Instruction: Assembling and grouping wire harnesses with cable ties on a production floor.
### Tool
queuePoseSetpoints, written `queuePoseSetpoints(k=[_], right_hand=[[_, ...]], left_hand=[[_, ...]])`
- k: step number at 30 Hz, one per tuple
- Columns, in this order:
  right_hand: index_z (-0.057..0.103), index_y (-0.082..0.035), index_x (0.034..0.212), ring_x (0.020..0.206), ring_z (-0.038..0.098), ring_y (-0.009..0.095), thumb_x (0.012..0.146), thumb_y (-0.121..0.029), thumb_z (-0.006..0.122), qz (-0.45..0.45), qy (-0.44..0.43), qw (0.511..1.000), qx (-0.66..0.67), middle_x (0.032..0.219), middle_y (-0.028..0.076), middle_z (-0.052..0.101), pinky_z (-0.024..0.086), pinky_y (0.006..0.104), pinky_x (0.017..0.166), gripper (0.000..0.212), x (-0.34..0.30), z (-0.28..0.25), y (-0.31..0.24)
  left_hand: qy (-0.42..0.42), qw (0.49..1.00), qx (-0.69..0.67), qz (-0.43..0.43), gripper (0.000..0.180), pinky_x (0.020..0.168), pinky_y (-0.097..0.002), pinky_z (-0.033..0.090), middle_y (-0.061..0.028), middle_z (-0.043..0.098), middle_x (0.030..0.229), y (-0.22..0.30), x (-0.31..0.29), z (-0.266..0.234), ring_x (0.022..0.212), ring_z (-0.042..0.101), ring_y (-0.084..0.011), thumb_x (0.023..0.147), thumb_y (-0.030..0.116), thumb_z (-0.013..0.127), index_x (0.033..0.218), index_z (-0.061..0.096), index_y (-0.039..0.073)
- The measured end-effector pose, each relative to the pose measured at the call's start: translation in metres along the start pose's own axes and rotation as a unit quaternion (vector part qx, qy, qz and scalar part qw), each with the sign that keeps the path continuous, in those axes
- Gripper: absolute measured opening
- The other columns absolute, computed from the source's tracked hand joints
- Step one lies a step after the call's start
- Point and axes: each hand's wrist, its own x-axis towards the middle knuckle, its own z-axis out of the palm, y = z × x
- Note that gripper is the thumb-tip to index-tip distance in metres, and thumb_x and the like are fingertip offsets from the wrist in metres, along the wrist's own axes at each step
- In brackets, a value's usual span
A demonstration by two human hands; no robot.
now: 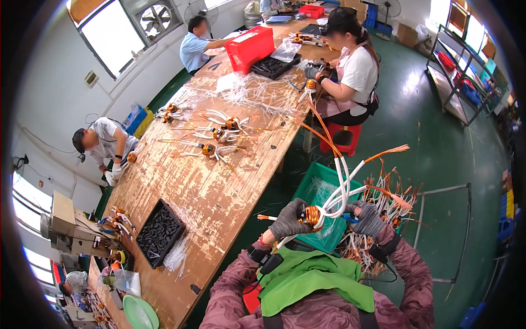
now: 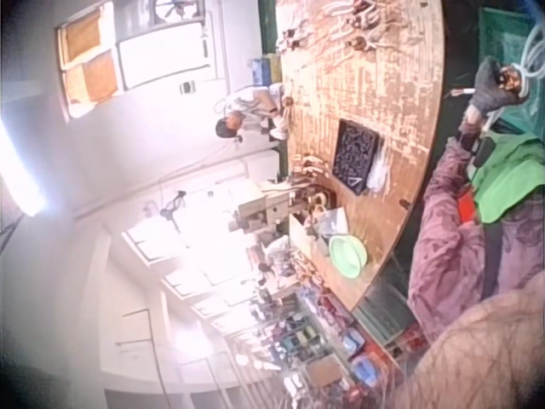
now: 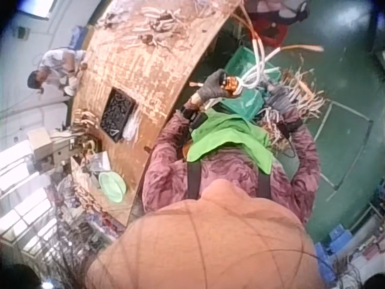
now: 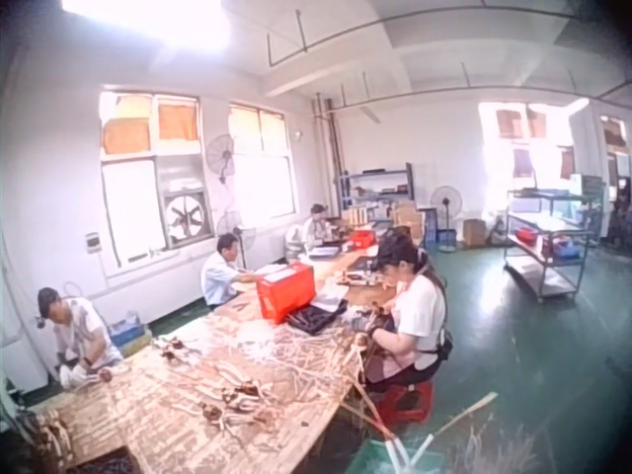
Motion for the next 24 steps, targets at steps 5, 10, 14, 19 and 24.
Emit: queuePoseSetpoints(k=[5, 10, 14, 19, 24], right_hand=[[0.061, -0.008, 0.098, 0.066, 0.062, 0.031, 0.067, -0.011, 0.065, 0.060, 0.123, 0.983, 0.118, 0.077, 0.013, 0.061, 0.051, 0.0370, 0.059, 0.031, -0.009, 0.014, 0.012], [0.057, 0.002, 0.106, 0.080, 0.065, 0.022, 0.075, -0.005, 0.062, 0.176, 0.171, 0.961, 0.130, 0.090, 0.015, 0.065, 0.052, 0.0327, 0.070, 0.033, -0.021, 0.004, 0.033], [0.058, 0.000, 0.106, 0.081, 0.065, 0.026, 0.072, -0.011, 0.065, 0.175, 0.160, 0.955, 0.177, 0.092, 0.017, 0.063, 0.052, 0.0346, 0.071, 0.037, -0.016, 0.014, 0.035], [0.059, -0.011, 0.108, 0.082, 0.059, 0.033, 0.063, -0.017, 0.069, 0.050, 0.174, 0.983, 0.029, 0.094, 0.017, 0.058, 0.050, 0.0415, 0.071, 0.047, 0.026, 0.012, 0.006], [0.058, -0.012, 0.109, 0.085, 0.056, 0.034, 0.061, -0.019, 0.069, -0.004, 0.173, 0.984, 0.034, 0.096, 0.016, 0.056, 0.048, 0.0427, 0.074, 0.050, 0.068, -0.007, -0.017]], left_hand=[[0.012, 0.999, -0.043, 0.004, 0.063, 0.075, -0.0281, 0.046, -0.0017, 0.053, 0.086, 0.007, 0.007, -0.019, 0.082, 0.051, -0.0120, 0.047, 0.015, 0.086, 0.099, 0.050, 0.008], [0.090, 0.943, -0.319, -0.001, 0.066, 0.078, -0.0321, 0.051, -0.0059, 0.060, 0.096, 0.003, 0.025, -0.068, 0.087, 0.060, -0.0175, 0.050, 0.000, 0.079, 0.107, 0.047, 0.004], [0.060, 0.793, -0.605, 0.032, 0.049, 0.082, -0.0377, 0.052, -0.0113, 0.061, 0.105, 0.007, 0.041, -0.101, 0.090, 0.062, -0.0246, 0.073, 0.012, 0.066, 0.117, 0.049, 0.001], [0.057, 0.675, -0.736, 0.003, 0.055, 0.083, -0.0432, 0.051, -0.0139, 0.060, 0.106, -0.023, 0.054, -0.112, 0.093, 0.059, -0.0302, 0.074, 0.037, 0.062, 0.119, 0.049, 0.006], [0.187, 0.693, -0.692, -0.072, 0.053, 0.074, -0.0429, 0.053, -0.0131, 0.059, 0.099, -0.025, 0.057, -0.087, 0.082, 0.059, -0.0300, 0.074, 0.041, 0.059, 0.114, 0.050, 0.008]])
